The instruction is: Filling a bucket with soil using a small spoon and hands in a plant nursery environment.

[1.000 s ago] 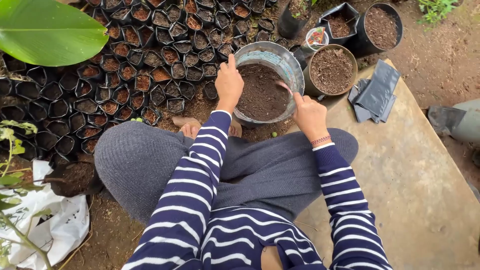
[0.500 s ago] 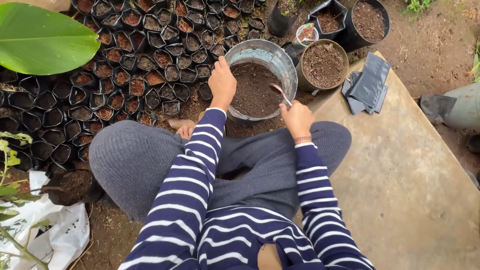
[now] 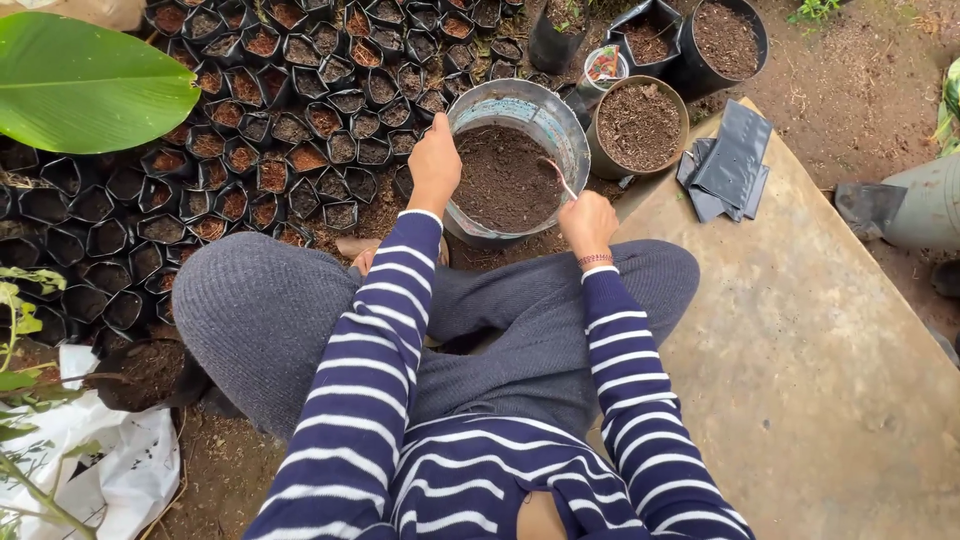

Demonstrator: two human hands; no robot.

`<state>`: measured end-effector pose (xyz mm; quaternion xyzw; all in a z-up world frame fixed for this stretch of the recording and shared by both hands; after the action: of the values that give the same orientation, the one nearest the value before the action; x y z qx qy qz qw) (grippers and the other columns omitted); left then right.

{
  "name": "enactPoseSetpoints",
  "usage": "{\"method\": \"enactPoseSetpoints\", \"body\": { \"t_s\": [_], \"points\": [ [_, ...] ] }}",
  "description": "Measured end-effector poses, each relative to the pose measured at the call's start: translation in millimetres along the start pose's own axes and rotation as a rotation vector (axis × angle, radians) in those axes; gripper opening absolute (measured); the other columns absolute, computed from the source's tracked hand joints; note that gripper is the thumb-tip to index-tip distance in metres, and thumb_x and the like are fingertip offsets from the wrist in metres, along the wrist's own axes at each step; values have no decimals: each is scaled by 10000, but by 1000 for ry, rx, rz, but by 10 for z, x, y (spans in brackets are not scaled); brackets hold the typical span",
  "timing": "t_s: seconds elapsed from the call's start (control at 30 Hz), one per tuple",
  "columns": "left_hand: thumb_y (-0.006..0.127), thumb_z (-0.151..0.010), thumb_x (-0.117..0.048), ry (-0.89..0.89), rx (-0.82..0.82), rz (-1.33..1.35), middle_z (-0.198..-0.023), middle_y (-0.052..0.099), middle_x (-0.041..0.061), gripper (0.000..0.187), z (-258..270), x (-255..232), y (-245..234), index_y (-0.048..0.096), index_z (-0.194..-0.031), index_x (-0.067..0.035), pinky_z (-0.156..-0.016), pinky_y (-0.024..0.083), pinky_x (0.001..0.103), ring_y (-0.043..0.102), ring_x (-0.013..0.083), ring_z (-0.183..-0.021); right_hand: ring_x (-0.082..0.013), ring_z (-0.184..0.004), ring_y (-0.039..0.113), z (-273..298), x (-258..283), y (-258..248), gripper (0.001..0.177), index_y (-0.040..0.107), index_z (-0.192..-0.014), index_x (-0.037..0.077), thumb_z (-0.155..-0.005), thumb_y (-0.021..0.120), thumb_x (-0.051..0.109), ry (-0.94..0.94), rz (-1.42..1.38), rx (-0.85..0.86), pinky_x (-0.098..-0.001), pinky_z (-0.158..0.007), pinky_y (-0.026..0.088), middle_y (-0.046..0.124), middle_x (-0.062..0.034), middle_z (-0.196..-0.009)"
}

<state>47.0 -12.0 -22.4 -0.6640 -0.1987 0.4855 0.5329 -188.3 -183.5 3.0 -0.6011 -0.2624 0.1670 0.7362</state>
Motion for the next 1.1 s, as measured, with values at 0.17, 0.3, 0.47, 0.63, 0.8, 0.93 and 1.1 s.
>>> {"method": "enactPoseSetpoints", "body": {
  "t_s": [0.17, 0.3, 0.47, 0.63, 0.8, 0.93, 1.1],
  "points": [
    [519, -950, -79, -89, 126, 93, -962, 718, 172, 281, 311, -31, -281, 403, -1206, -103, -807, 611, 533, 744, 380, -917, -477, -962, 725, -104, 87, -266, 276, 762, -984, -49, -881, 579, 130, -37, 1, 7, -584, -862, 578, 736, -272, -908],
    [491, -937, -85, -218, 223, 231, -993, 730, 207, 384, 760, -293, -507, 372, -1301, -72, -860, 598, 553, 734, 415, -984, -466, -945, 732, -307, 157, -521, 298, 733, -959, -81, -880, 523, 115, -32, 131, -16, -580, -854, 576, 739, -267, -902],
    [468, -976, -115, -321, 249, 352, -993, 716, 214, 360, 1268, -508, -338, 335, -1307, -73, -861, 584, 561, 729, 418, -981, -446, -885, 744, -723, 93, -495, 258, 780, -926, -26, -866, 594, 143, -146, 242, -88, -546, -794, 590, 754, -237, -858],
    [467, -986, -83, -407, 223, 551, -920, 708, 201, 466, 1613, -542, -89, 273, -1397, 22, -765, 584, 553, 736, 417, -854, -410, -823, 756, -784, 131, -324, 187, 759, -881, -12, -885, 672, 154, -298, 330, -176, -544, -740, 606, 747, -221, -811],
    [565, -884, -187, -516, 48, 684, -1103, 563, 122, 439, 1579, -388, 283, 365, -1265, -102, -899, 525, 572, 638, 399, -1079, -412, -755, 753, -762, 157, -219, 167, 674, -944, 1, -866, 591, 124, -334, 359, -249, -533, -692, 605, 738, -197, -790],
    [708, -802, -142, -370, -379, 686, -1074, 454, 164, 554, 1327, -294, 156, 382, -1243, -62, -1007, 431, 569, 534, 481, -1098, -437, -885, 754, -468, 358, -345, 484, 415, -1323, -30, -965, 649, 198, -256, 297, -182, -574, -810, 587, 748, -251, -920],
    [740, -810, -138, -203, -544, 697, -1086, 506, 211, 492, 854, -367, -119, 471, -1202, -14, -1033, 389, 537, 514, 460, -1122, -492, -936, 727, -149, 399, -412, 192, 542, -1154, 95, -1047, 486, 244, -233, 87, -28, -587, -832, 556, 728, -247, -910]
  ]
}}
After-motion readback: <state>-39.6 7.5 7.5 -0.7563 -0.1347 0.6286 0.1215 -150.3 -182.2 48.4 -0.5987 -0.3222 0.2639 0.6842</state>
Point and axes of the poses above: each hand's wrist, its own z-axis away from the middle knuckle, its own y-axis out of the palm, x = y × z, the point moved 3 cm from there along -z, towards the middle knuckle
